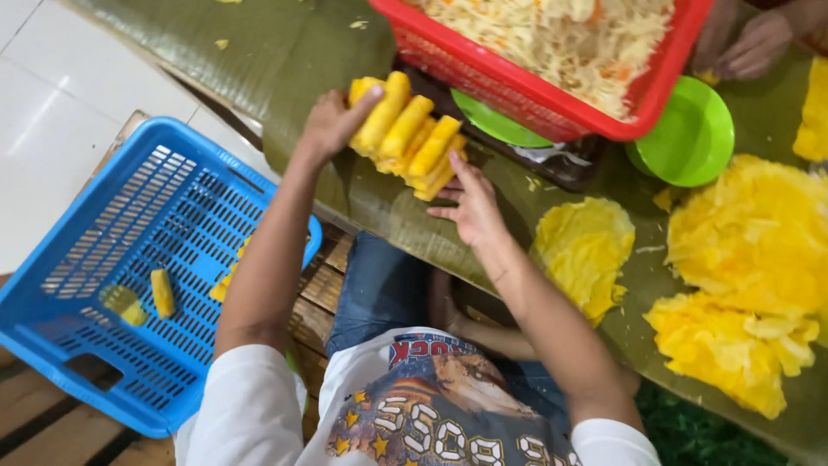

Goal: The person prepares food by separating sheets of yellow wrapper, placing a vegetable filling onto the sheets, and rolling them into cylinders. The person then transfers the completed rolls into a blue plastic basket.

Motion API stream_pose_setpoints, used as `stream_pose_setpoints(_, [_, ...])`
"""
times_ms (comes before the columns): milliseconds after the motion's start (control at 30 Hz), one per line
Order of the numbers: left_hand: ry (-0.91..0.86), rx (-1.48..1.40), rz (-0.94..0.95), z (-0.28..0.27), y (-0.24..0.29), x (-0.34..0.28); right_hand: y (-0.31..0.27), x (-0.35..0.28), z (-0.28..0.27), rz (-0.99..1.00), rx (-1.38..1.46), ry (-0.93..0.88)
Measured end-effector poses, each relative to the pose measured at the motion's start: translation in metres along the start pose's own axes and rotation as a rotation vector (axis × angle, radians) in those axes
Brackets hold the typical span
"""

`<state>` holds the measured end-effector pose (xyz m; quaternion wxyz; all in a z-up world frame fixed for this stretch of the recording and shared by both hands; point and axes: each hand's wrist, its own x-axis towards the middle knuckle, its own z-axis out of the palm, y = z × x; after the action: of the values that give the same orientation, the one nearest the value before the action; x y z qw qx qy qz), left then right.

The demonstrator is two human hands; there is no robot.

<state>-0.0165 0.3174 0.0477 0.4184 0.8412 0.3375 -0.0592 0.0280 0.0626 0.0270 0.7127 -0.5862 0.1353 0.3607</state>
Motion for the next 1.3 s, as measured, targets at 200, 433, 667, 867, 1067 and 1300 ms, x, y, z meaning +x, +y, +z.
stream_pose_setpoints(200, [-0.036,-0.341,-0.018,-0.003,0.001,-0.036,-0.011,-0.015,0.026,-0.063,-0.216,0.031])
stream_pose_setpoints(433, [-0.008,-0.827,0.175,0.032,-0.048,-0.060,-0.003,-0.013,0.036,-0.118,-0.162,0.058])
stream_pose_setpoints(667, [0.309,-1.027,0.199,-0.003,-0.115,-0.138,0.035,-0.015,0.100,-0.299,-0.373,-0.353])
stream_pose_setpoints(867, [0.530,-1.285,0.206,-0.009,-0.250,-0.181,0.122,0.000,0.207,-0.168,-0.440,-0.650])
stream_pose_setpoints(1067, [0.525,-1.399,0.040,0.043,-0.342,-0.206,0.208,0.038,0.223,-0.059,-0.927,-0.656])
stream_pose_setpoints(1300, [0.519,-1.494,-0.170,0.082,-0.368,-0.213,0.245,0.041,0.210,0.050,-1.110,-0.684])
